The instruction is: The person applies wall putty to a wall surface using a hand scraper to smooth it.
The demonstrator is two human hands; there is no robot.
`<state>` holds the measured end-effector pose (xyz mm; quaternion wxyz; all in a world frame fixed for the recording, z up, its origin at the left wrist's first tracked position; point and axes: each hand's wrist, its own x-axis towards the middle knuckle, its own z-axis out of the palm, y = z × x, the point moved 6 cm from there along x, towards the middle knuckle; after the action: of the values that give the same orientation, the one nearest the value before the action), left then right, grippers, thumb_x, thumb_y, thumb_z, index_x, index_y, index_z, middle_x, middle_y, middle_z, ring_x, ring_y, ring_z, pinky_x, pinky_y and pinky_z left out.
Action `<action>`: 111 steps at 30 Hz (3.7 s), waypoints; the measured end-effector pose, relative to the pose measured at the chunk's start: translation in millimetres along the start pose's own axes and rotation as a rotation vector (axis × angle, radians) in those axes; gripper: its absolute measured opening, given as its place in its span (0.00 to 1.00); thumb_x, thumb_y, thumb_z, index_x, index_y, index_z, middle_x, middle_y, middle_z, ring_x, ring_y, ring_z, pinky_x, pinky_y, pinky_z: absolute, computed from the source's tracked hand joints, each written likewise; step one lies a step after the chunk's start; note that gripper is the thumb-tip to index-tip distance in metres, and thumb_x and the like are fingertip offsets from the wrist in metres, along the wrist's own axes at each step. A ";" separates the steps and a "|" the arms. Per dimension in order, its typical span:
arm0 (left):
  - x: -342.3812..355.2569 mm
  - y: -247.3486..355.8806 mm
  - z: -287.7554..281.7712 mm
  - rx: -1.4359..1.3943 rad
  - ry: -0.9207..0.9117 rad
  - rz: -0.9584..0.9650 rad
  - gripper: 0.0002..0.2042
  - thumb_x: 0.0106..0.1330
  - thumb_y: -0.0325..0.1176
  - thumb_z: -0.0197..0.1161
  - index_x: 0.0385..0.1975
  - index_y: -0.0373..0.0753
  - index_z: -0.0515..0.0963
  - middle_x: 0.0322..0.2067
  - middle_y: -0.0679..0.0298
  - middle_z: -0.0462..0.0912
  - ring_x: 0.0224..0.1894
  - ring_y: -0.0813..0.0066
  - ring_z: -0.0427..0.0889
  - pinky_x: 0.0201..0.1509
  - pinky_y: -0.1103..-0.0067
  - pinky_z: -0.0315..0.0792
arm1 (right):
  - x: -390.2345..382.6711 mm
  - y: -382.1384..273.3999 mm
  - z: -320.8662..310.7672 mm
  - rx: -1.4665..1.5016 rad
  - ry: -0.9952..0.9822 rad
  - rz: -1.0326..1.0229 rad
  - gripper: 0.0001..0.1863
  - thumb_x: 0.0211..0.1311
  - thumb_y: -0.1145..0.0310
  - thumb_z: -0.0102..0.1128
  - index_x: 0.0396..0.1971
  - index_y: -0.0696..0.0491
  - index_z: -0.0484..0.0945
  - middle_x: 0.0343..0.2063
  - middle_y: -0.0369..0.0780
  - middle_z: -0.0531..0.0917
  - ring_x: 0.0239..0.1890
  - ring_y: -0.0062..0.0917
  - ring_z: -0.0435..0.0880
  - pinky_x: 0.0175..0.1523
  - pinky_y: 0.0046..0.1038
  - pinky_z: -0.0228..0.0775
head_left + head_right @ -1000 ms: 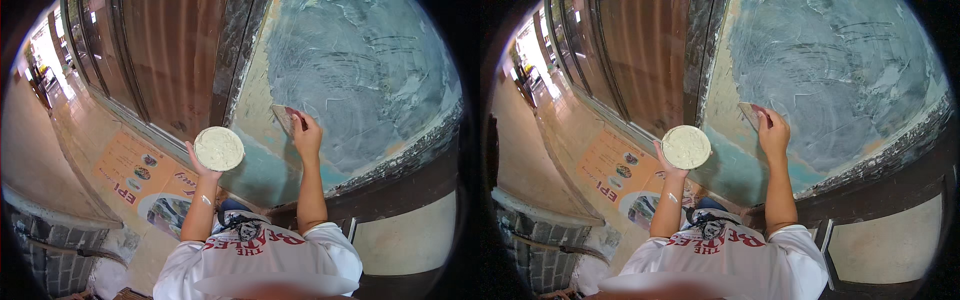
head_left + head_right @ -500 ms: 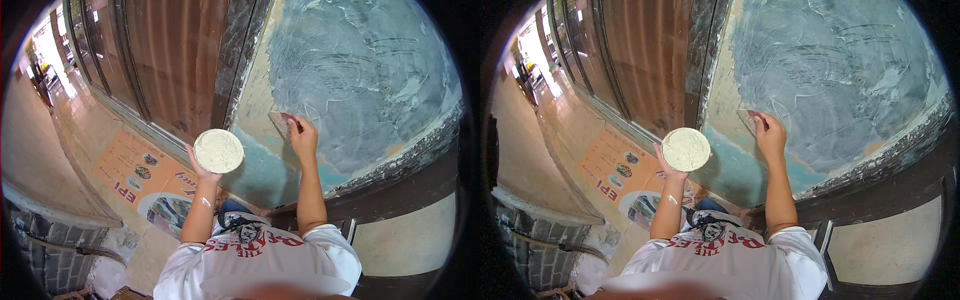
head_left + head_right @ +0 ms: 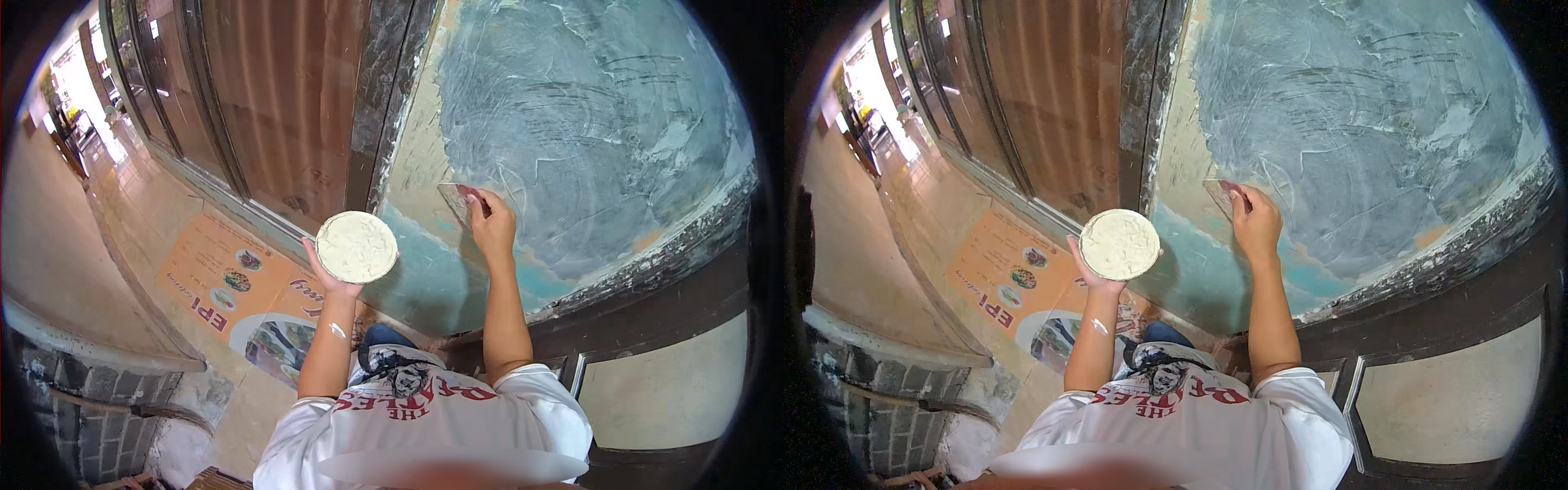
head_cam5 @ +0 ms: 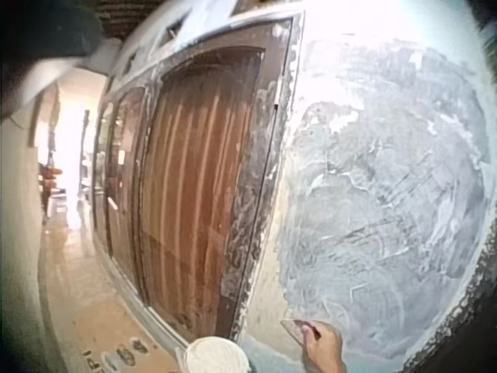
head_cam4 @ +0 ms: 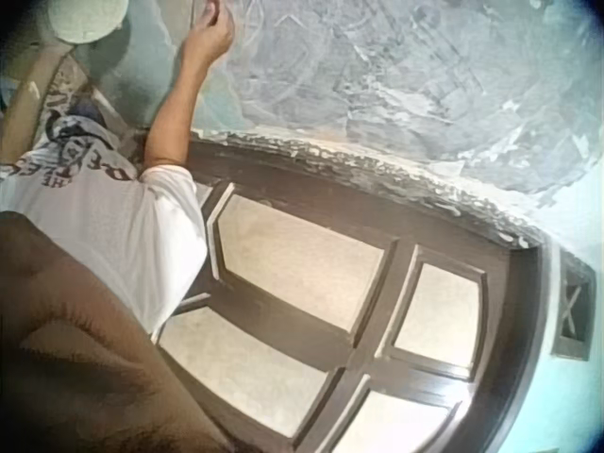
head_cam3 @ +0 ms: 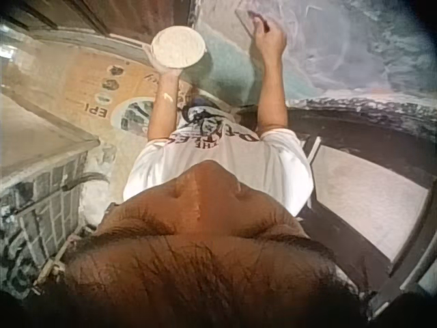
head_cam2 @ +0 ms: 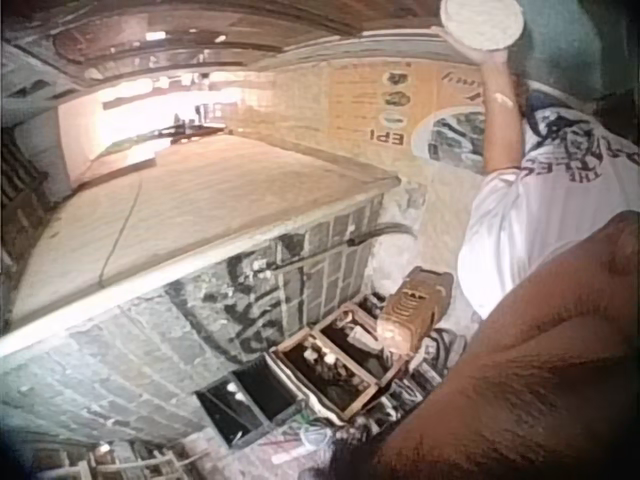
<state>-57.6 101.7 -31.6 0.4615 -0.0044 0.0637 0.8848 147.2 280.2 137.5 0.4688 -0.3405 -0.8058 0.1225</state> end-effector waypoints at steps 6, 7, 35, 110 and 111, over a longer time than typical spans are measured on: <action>-3.3 4.2 5.1 0.008 -0.012 0.012 0.44 0.66 0.76 0.42 0.67 0.43 0.71 0.67 0.55 0.71 0.67 0.47 0.71 0.68 0.47 0.67 | 15.8 -13.5 -15.7 0.030 0.088 -0.065 0.10 0.64 0.67 0.67 0.39 0.58 0.86 0.35 0.46 0.88 0.35 0.40 0.86 0.42 0.35 0.77; -2.1 3.7 0.8 0.007 -0.011 0.012 0.44 0.66 0.76 0.42 0.67 0.43 0.71 0.67 0.55 0.71 0.67 0.47 0.71 0.68 0.47 0.67 | 16.0 -12.9 -17.3 0.058 0.099 -0.053 0.10 0.64 0.67 0.67 0.39 0.58 0.86 0.35 0.47 0.88 0.34 0.40 0.86 0.42 0.35 0.76; -1.9 6.8 -1.3 -0.010 -0.117 -0.003 0.44 0.66 0.76 0.42 0.67 0.43 0.70 0.67 0.54 0.71 0.66 0.45 0.72 0.66 0.44 0.69 | 18.3 -10.9 -23.7 0.046 0.024 0.003 0.09 0.65 0.67 0.66 0.38 0.56 0.86 0.35 0.44 0.88 0.36 0.39 0.87 0.43 0.34 0.77; -6.4 12.2 -26.7 -0.036 0.041 0.053 0.44 0.67 0.76 0.42 0.66 0.41 0.72 0.67 0.53 0.72 0.66 0.47 0.72 0.68 0.48 0.68 | 18.2 -17.0 -14.7 0.035 0.068 -0.019 0.09 0.64 0.66 0.67 0.39 0.56 0.87 0.35 0.45 0.88 0.36 0.39 0.86 0.43 0.34 0.77; -7.0 12.9 -26.5 -0.039 0.033 0.058 0.44 0.67 0.75 0.42 0.66 0.41 0.72 0.67 0.53 0.72 0.66 0.46 0.72 0.68 0.48 0.68 | 14.3 -17.5 -13.0 0.026 0.043 -0.017 0.09 0.63 0.67 0.67 0.39 0.56 0.87 0.35 0.45 0.88 0.36 0.39 0.87 0.43 0.34 0.77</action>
<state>-65.5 85.6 -56.0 0.4345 -0.0261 0.0538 0.8987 145.8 275.2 163.0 0.4916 -0.3299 -0.7967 0.1217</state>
